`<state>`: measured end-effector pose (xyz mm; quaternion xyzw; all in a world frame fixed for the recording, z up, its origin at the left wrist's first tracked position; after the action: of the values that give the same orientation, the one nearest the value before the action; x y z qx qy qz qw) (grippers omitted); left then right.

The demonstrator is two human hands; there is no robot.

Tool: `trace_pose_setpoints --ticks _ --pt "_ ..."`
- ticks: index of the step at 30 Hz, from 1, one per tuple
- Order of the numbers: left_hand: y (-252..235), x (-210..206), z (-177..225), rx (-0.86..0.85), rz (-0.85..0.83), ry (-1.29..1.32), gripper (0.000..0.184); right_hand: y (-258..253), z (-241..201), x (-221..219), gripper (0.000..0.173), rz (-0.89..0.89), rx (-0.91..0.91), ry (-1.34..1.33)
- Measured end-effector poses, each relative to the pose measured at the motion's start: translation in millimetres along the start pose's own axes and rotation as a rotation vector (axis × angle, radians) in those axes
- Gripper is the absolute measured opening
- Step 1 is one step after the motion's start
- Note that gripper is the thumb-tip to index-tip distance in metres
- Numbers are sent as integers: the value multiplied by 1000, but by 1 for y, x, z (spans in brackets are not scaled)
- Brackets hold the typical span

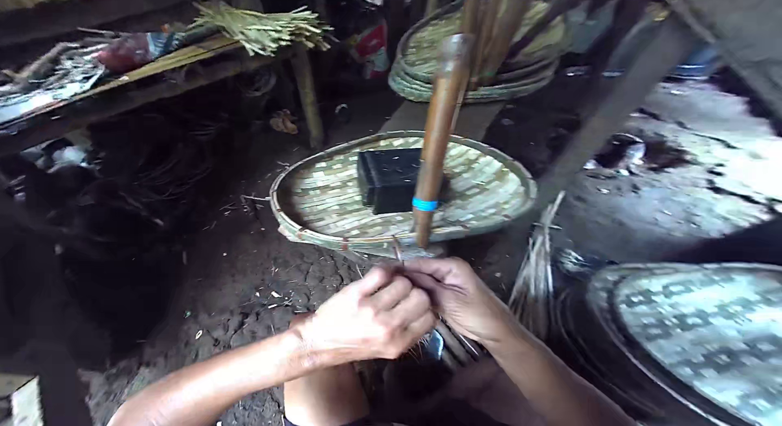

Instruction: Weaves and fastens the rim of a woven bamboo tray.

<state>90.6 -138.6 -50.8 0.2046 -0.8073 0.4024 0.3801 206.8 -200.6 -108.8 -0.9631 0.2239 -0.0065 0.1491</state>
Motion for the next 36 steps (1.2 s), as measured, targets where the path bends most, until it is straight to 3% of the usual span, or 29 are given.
trace_pose_setpoints --ticks 2,4,6,7,8,10,14,19,30,32,34,36 --pt "8 -7 -6 -15 82 -19 18 3 -18 3 15 85 164 185" --pt "12 -9 -23 92 183 -9 14 37 -72 10 16 214 474 467" --pt "8 -16 -46 248 204 -40 26 91 -118 23 17 387 744 576" --pt "8 -23 -55 311 173 -47 34 103 -127 28 14 424 834 467" --pt "8 -31 -61 357 132 -51 41 98 -125 28 12 430 840 395" --pt "10 -41 -68 410 89 -56 44 62 -95 23 3 453 783 575" --pt "10 -43 -70 479 52 -59 41 25 -33 9 15 334 816 786" --pt "9 -43 -73 517 -78 11 50 23 -28 9 15 357 860 961" --pt "4 -39 -76 518 -212 114 57 7 -24 9 17 324 906 1043" --pt "3 -37 -81 520 -290 228 59 3 -23 7 18 314 948 1095" --pt "-1 -35 -95 554 -466 539 56 1 -22 5 14 291 969 1112" --pt "-7 -36 -115 597 -588 914 32 4 -24 4 9 294 926 1107"
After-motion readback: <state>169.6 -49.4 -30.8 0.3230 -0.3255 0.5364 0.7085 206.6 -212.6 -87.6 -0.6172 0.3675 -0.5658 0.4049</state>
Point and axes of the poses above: each hand's wrist, its own y-axis away from the middle knuckle, its own x-axis out of the back of the hand, z = x × y, the point moved 6 cm from there along -y, towards the middle knuckle, and after that the axes turned 4 degrees about -z, right-handed, at the moved point
